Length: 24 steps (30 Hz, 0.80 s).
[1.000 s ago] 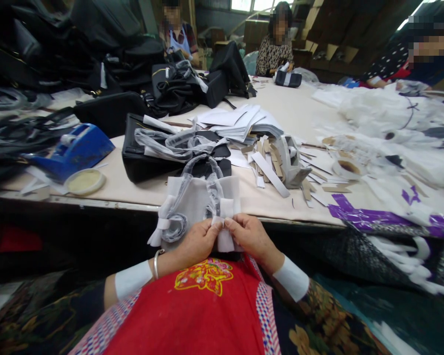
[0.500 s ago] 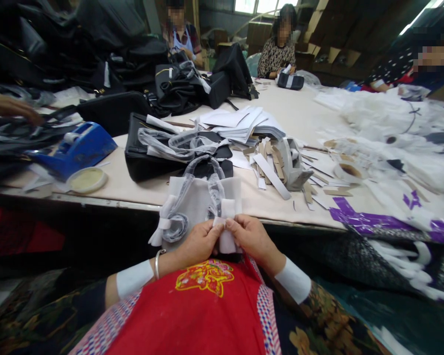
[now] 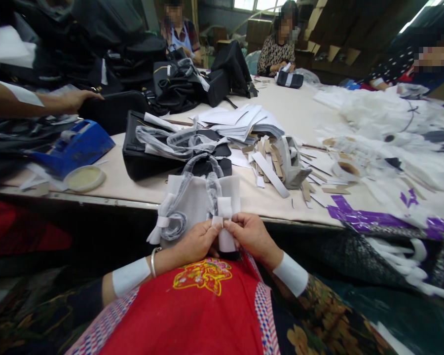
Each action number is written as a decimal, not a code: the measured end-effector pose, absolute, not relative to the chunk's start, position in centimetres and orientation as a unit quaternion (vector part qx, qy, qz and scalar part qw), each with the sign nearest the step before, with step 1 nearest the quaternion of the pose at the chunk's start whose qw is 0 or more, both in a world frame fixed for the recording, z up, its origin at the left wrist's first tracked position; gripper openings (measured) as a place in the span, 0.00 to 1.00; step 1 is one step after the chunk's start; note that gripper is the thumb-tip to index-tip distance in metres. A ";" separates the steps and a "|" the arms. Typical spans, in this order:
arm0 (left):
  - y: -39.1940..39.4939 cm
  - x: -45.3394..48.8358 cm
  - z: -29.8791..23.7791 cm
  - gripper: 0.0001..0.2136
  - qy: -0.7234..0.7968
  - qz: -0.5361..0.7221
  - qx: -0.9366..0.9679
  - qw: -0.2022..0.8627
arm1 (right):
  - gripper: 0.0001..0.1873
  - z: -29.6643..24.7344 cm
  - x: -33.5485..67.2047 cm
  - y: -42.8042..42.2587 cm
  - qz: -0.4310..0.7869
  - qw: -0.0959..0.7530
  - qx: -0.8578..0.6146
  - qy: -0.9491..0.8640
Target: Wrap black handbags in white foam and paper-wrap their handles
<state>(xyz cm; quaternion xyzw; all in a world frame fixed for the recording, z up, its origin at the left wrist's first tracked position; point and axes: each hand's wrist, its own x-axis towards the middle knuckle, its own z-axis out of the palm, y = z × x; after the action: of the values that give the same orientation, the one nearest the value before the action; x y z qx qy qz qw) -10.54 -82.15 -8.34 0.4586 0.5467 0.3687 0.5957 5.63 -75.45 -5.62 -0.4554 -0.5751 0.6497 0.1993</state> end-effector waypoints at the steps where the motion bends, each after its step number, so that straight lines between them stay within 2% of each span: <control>1: -82.2 -10.5 -8.4 0.22 0.546 0.372 0.462 0.592 | 0.20 -5.6 5.5 -75.4 0.644 0.199 -0.459 -0.579; 10: -82.1 -10.2 -8.0 0.19 0.564 0.376 0.419 0.604 | 0.18 -5.7 4.7 -75.4 0.598 0.199 -0.485 -0.606; 13: -82.0 -10.2 -7.9 0.18 0.583 0.386 0.435 0.567 | 0.18 -5.3 4.6 -75.7 0.578 0.185 -0.497 -0.620; 17: -81.9 -10.3 -7.7 0.18 0.600 0.397 0.461 0.519 | 0.16 -4.1 5.3 -76.0 0.631 0.150 -0.439 -0.621; 19: -81.8 -10.3 -7.7 0.19 0.605 0.401 0.464 0.508 | 0.18 -3.3 6.5 -74.8 0.622 0.161 -0.425 -0.638; 21: -81.6 -10.3 -7.8 0.20 0.603 0.404 0.468 0.504 | 0.20 -2.3 8.6 -72.0 0.529 0.229 -0.468 -0.670; 24: -81.4 -10.4 -8.0 0.21 0.600 0.406 0.468 0.506 | 0.21 -0.6 12.7 -65.5 0.288 0.360 -0.579 -0.673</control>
<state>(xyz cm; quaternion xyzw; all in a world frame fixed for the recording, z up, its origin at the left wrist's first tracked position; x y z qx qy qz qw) -10.36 -81.45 -7.99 0.4684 0.6002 0.4060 0.5056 12.71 -65.50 -0.65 -0.5787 -0.6728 0.2879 0.3599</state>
